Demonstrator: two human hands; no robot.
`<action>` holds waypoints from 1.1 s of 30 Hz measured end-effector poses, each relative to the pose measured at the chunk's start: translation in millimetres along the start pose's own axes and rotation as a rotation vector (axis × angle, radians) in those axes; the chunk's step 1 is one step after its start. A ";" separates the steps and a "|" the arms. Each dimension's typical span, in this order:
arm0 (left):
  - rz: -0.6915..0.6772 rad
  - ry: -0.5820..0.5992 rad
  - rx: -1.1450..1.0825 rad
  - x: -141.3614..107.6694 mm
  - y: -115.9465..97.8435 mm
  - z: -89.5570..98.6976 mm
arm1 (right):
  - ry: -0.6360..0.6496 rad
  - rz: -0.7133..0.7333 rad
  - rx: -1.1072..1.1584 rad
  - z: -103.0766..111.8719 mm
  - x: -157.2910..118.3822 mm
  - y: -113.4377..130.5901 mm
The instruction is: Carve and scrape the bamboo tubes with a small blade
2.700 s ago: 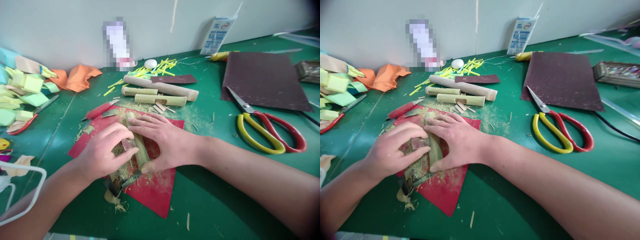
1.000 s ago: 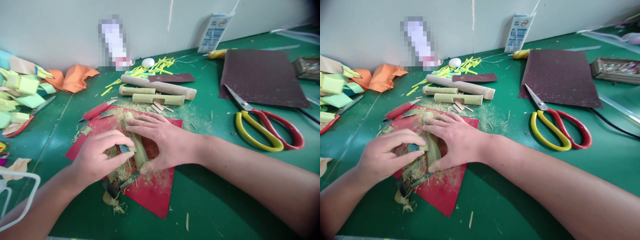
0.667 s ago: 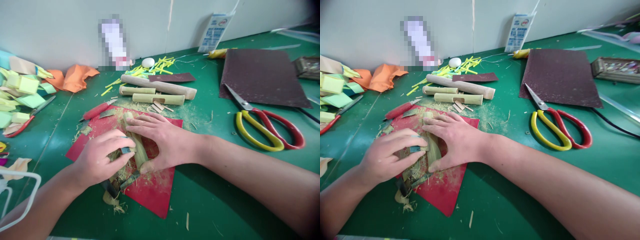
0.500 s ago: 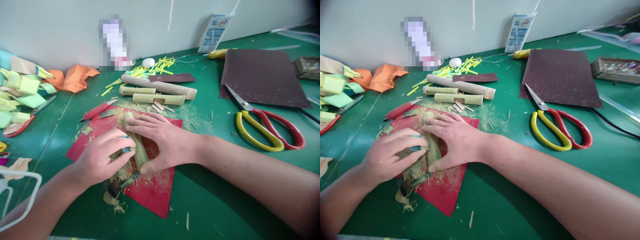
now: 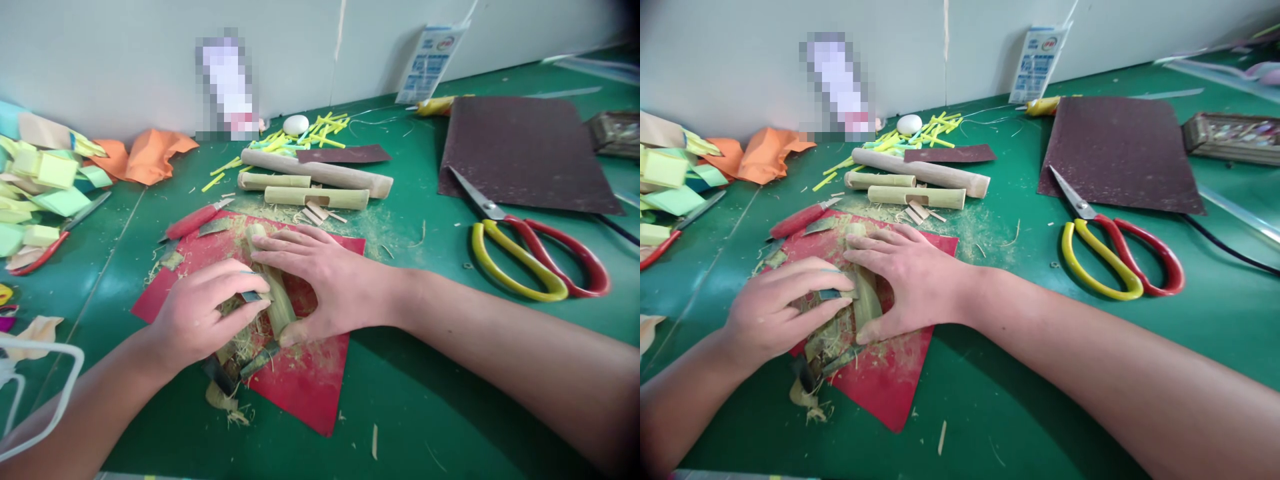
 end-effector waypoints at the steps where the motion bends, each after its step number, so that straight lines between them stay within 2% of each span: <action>1: 0.004 -0.003 -0.005 -0.1 0.5 0.1 | -0.001 -0.001 0.005 0.0 0.0 0.1; 9: 0.008 -0.039 -0.019 0.8 0.9 3.5 | -0.001 0.001 -0.001 0.1 0.0 -0.6; 17: 0.039 -0.006 -0.045 0.7 3.1 1.7 | -0.001 0.003 0.009 -0.1 0.7 0.1; 23: 0.054 -0.129 -0.073 0.5 2.2 7.4 | 0.000 0.003 0.012 0.3 0.4 0.2; 29: 0.151 -0.226 -0.096 -5.1 2.1 6.8 | 0.000 0.009 0.007 -0.4 0.0 -0.2; 33: 0.299 -0.255 -0.151 -11.0 7.3 2.2 | -0.007 0.014 0.004 -0.6 0.1 -0.2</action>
Point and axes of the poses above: each hand's wrist, its own x-axis towards the middle knuckle, its own z-axis out of the back of the hand, y = z × x, the point moved 5 cm from there along x, towards the middle knuckle, and after that the axes turned 12 degrees about -y, right-handed, at the moved point
